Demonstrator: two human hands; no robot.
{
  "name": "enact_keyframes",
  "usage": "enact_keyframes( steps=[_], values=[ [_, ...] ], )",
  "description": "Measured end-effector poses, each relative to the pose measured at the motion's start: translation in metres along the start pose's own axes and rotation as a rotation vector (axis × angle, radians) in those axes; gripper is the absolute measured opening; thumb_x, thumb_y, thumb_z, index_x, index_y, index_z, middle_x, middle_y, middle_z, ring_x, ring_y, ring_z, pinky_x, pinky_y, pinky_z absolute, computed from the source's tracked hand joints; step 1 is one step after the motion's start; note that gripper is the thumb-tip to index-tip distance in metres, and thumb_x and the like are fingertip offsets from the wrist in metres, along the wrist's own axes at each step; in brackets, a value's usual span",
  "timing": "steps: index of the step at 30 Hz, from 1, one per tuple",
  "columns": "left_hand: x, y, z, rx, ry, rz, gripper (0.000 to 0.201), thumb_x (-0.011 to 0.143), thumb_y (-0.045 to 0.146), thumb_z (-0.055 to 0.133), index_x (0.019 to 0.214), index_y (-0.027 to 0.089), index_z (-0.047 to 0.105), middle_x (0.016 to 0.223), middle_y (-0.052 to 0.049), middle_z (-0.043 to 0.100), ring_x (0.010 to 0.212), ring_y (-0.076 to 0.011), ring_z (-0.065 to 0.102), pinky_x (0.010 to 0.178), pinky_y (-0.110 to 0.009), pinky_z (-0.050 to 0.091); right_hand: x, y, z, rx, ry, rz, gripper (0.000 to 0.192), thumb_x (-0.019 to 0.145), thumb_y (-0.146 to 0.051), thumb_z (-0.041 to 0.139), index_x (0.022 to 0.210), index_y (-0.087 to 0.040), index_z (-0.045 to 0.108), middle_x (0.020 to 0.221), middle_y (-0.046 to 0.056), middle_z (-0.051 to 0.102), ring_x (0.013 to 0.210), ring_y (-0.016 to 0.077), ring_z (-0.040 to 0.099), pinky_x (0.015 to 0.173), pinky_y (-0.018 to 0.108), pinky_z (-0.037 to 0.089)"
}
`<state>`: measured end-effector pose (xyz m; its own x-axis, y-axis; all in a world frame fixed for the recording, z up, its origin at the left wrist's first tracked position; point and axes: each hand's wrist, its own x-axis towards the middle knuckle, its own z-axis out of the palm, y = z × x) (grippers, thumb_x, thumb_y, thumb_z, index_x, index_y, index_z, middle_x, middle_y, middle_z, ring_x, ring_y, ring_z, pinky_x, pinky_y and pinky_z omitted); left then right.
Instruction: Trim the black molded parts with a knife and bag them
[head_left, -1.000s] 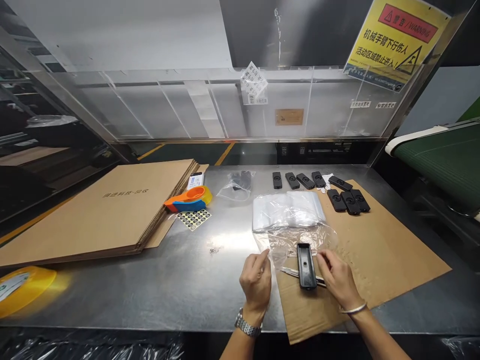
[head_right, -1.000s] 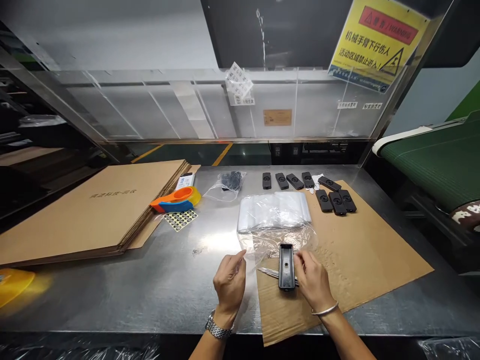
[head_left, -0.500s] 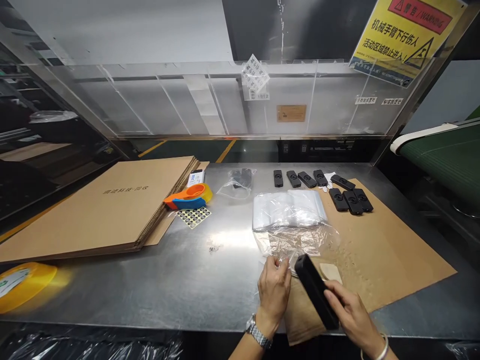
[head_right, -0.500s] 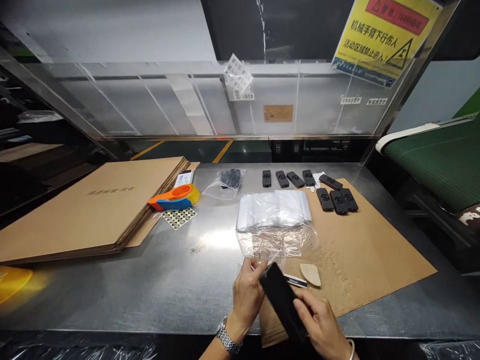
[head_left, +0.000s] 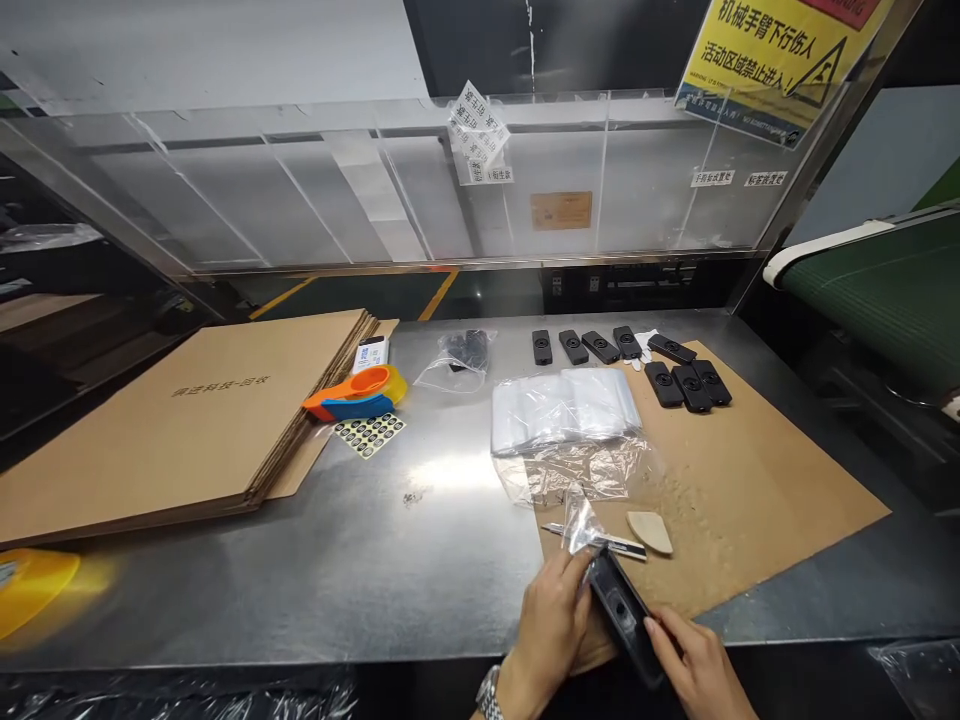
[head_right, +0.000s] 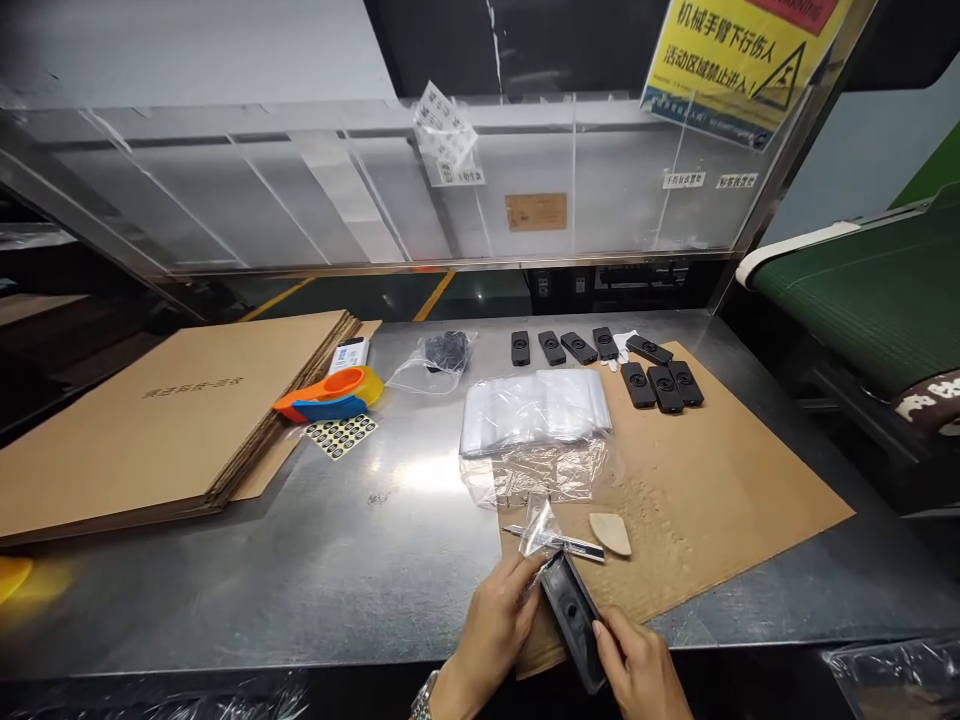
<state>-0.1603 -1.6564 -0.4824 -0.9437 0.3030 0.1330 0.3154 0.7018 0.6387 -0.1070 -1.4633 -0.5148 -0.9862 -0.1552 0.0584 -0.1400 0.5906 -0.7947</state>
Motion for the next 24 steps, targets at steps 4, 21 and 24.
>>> enact_keyframes(
  steps=[4,21,24],
  values=[
    [-0.010,0.004,0.012,0.261,0.131,0.178,0.026,0.086,0.011,0.039,0.098,0.020,0.060,0.074,-0.004,0.059,0.064,-0.0168,0.056,0.054,-0.026,0.040,0.002,-0.006,0.006,-0.124,0.074,-0.187,0.027,0.092,-0.031,0.037,0.093,-0.020,0.061,0.078,0.007,0.067,0.070,0.0172,0.066,0.063,0.023,0.050],
    [-0.018,0.031,-0.055,0.231,0.289,0.221,0.024,0.083,0.010,0.039,0.091,0.018,0.061,0.062,-0.002,0.058,0.056,-0.0160,0.054,0.049,-0.027,0.036,0.065,-0.086,-0.025,-0.334,-0.324,-0.182,0.035,0.094,-0.034,0.030,0.069,-0.022,0.052,0.061,0.000,0.059,0.057,0.0159,0.057,0.054,0.025,0.035],
    [-0.024,0.022,-0.078,-0.118,0.198,0.051,0.021,0.084,0.016,0.045,0.093,0.020,0.063,0.067,-0.002,0.061,0.059,-0.0135,0.054,0.055,-0.024,0.038,0.083,-0.107,-0.034,-0.164,-0.362,-0.250,0.030,0.092,-0.032,0.032,0.077,-0.021,0.055,0.066,0.001,0.059,0.063,0.0156,0.055,0.058,0.026,0.037]
  ],
)
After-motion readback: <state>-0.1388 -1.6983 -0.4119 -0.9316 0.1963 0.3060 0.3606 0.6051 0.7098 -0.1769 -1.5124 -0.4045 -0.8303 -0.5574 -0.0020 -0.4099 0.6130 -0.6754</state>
